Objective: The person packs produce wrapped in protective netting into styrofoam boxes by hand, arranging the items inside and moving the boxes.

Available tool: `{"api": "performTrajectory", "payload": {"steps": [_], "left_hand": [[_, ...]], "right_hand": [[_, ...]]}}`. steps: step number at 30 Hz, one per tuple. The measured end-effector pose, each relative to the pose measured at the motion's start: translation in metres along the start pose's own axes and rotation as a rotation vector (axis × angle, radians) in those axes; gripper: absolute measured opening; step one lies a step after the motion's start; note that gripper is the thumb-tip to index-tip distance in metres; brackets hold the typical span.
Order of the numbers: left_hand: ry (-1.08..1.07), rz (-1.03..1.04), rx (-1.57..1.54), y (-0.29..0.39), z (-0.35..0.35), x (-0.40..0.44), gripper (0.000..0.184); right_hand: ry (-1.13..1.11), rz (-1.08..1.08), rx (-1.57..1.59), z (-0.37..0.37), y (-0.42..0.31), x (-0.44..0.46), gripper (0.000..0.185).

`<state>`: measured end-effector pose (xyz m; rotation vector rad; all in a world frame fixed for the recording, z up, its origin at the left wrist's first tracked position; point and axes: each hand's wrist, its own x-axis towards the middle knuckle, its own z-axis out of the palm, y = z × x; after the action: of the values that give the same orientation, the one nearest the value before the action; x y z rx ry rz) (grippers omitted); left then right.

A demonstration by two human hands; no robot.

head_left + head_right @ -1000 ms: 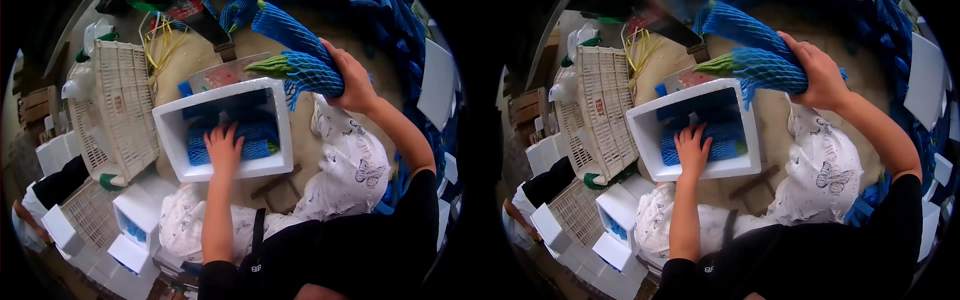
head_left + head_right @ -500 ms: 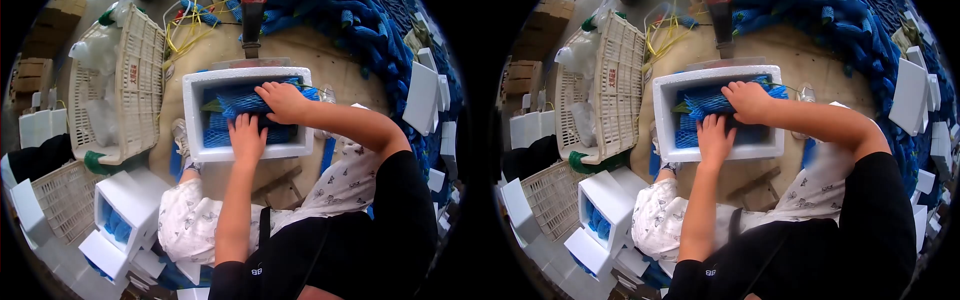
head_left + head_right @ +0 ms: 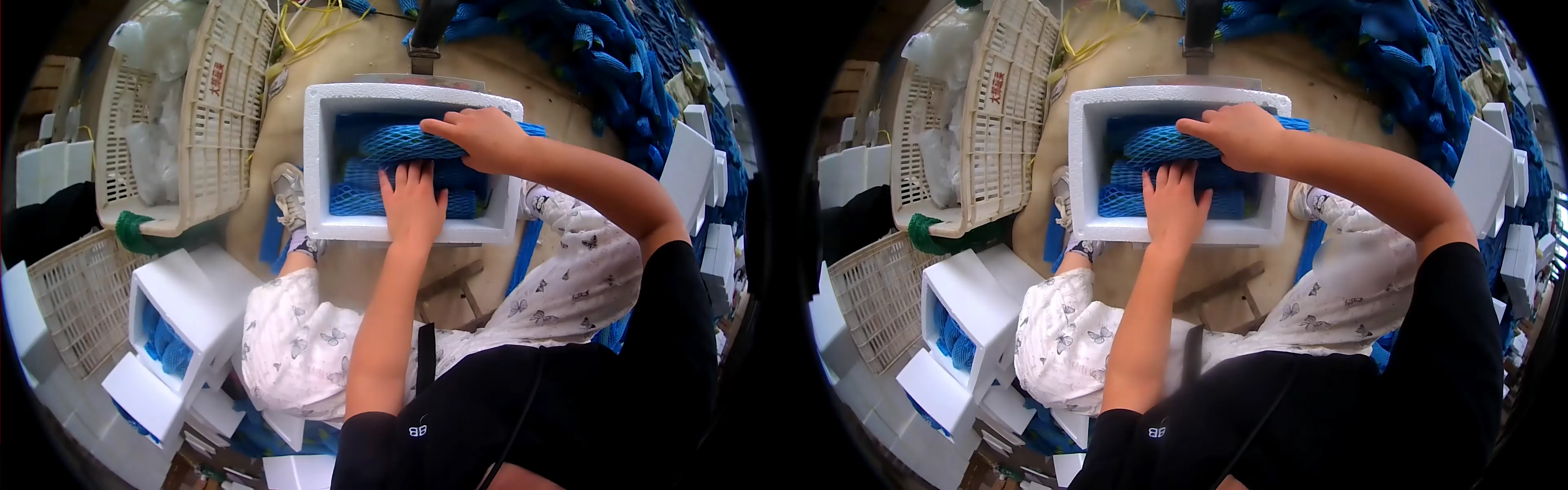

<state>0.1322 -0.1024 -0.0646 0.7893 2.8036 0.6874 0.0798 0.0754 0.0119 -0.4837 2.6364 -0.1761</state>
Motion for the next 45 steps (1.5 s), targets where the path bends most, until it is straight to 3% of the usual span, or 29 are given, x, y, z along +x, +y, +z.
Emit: {"api": "performTrajectory", "payload": {"steps": [5, 8, 10, 13, 17, 19, 20, 23, 24, 25, 27, 28, 31, 34, 35, 37, 38, 42, 45], "left_hand": [[-0.066, -0.013, 0.018, 0.002, -0.005, 0.008, 0.051], [-0.036, -0.01, 0.052, 0.002, -0.001, 0.0, 0.05], [0.02, -0.005, 0.056, 0.004, 0.003, 0.002, 0.049], [-0.023, -0.003, 0.076, 0.006, -0.005, 0.001, 0.046], [0.035, -0.003, 0.007, 0.006, -0.003, 0.002, 0.043], [0.055, 0.007, 0.029, 0.008, -0.003, 0.007, 0.041], [0.033, -0.013, 0.023, 0.008, -0.006, 0.007, 0.04], [0.018, -0.005, -0.023, 0.004, -0.007, -0.001, 0.035], [0.05, -0.019, -0.103, 0.0, -0.007, 0.0, 0.033], [0.094, -0.034, -0.183, -0.005, -0.007, 0.006, 0.031], [0.305, 0.062, -0.022, -0.005, -0.032, 0.042, 0.025], [0.363, 0.077, -0.001, -0.013, -0.038, 0.06, 0.023], [-0.054, -0.121, -0.186, -0.073, -0.022, 0.074, 0.021], [-0.092, -0.148, -0.215, -0.089, -0.019, 0.079, 0.028], [-0.097, -0.227, -0.251, -0.091, -0.022, 0.09, 0.038], [-0.206, -0.159, 0.147, -0.089, -0.024, 0.103, 0.05], [-0.418, -0.242, 0.069, -0.091, -0.026, 0.112, 0.061], [-0.53, -0.202, 0.066, -0.103, -0.026, 0.123, 0.068], [-0.571, -0.049, 0.066, -0.113, -0.025, 0.127, 0.075]], "right_hand": [[0.35, -0.103, 0.114, 0.055, -0.007, 0.032, 0.062], [0.282, -0.092, 0.211, 0.039, 0.006, 0.009, 0.059], [0.072, -0.055, -0.116, 0.013, 0.009, -0.015, 0.053], [-0.129, 0.013, -0.305, 0.015, 0.007, -0.017, 0.035], [0.078, -0.075, -0.308, 0.084, 0.028, -0.004, 0.023], [0.025, 0.045, -0.227, 0.095, 0.025, 0.001, 0.023], [0.056, 0.052, -0.317, 0.089, 0.012, 0.003, 0.022], [-0.249, -0.136, -0.287, 0.009, -0.01, -0.001, 0.018], [0.196, -0.272, -0.301, 0.013, -0.002, -0.002, 0.013], [0.439, -0.271, -0.42, 0.015, 0.012, 0.003, 0.016], [0.254, -0.078, -0.532, 0.018, 0.029, 0.004, 0.015], [0.146, -0.079, -0.632, 0.023, 0.026, 0.002, 0.015], [0.156, -0.091, -0.592, 0.019, 0.02, -0.004, 0.017], [0.011, -0.084, -0.639, 0.002, 0.015, -0.01, 0.02], [0.001, -0.086, -0.632, -0.003, 0.018, -0.01, 0.02], [-0.145, 0.027, -0.462, -0.017, 0.031, -0.001, 0.015], [-0.22, 0.025, -0.483, -0.023, 0.028, 0.001, 0.011], [-0.201, -0.004, -0.444, -0.016, 0.027, 0.001, 0.016], [-0.21, 0.16, -0.283, -0.017, 0.035, 0.001, 0.022]]}}
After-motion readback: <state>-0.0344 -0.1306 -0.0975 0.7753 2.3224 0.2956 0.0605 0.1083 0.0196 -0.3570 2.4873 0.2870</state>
